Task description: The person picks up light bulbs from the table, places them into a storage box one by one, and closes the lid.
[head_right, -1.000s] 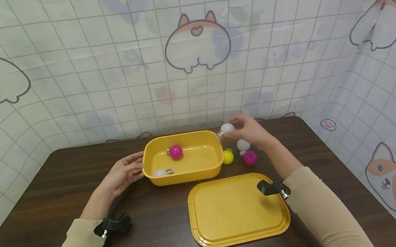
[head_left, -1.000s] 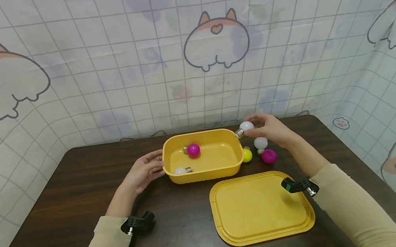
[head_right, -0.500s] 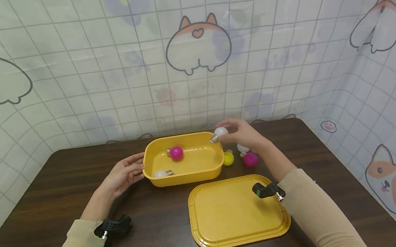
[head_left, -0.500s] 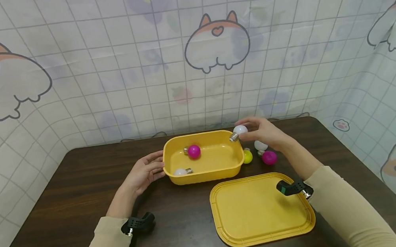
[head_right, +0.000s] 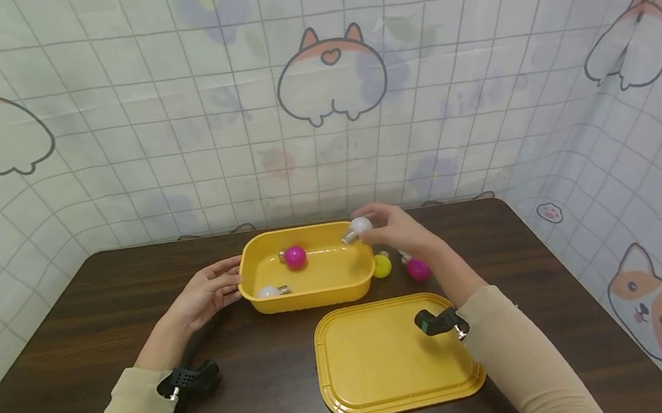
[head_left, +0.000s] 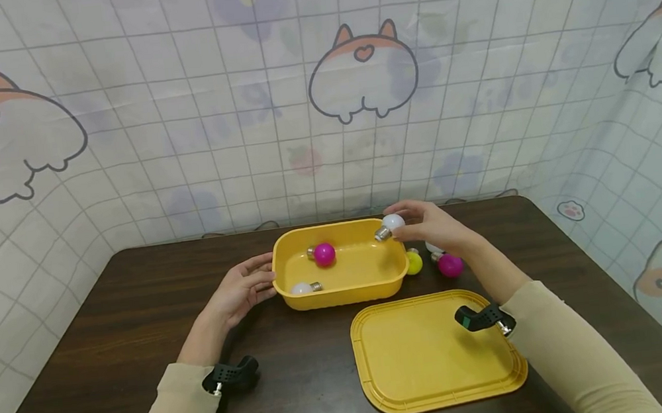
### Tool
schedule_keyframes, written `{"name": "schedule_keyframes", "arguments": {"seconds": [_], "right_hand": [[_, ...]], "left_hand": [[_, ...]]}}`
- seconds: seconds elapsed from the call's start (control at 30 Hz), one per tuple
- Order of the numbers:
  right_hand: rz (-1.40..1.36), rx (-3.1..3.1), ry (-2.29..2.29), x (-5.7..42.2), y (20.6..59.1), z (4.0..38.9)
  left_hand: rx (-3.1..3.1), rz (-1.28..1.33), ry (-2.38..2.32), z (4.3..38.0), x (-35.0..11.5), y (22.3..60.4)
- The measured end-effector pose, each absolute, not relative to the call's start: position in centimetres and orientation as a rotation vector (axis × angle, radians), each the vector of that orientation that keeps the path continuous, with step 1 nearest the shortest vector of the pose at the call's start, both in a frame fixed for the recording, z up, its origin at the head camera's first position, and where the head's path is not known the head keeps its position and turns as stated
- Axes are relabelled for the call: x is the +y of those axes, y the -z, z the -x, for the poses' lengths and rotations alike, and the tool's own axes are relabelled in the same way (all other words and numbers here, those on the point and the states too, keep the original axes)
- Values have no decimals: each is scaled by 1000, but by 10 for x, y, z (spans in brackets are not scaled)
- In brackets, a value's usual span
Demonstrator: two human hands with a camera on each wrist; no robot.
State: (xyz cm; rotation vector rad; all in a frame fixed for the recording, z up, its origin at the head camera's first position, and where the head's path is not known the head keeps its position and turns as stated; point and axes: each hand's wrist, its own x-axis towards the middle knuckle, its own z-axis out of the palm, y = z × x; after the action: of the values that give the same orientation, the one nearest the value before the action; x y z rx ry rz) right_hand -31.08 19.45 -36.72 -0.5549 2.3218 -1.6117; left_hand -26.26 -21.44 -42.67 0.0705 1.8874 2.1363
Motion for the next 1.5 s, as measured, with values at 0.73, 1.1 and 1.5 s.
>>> {"name": "schedule_keyframes", "arguments": {"seconds": [0.73,1.1,1.5], "right_hand": [[602,2313,1586,172,373,313],[648,2219,1625,162,377,314],[652,2306,1539,150,376,309]], "left_hand": [[1890,-93,-2134,262,-216,425],[1875,-76,-2145,262,-214,426],[1869,-84,-2146,262,-215,426]]}}
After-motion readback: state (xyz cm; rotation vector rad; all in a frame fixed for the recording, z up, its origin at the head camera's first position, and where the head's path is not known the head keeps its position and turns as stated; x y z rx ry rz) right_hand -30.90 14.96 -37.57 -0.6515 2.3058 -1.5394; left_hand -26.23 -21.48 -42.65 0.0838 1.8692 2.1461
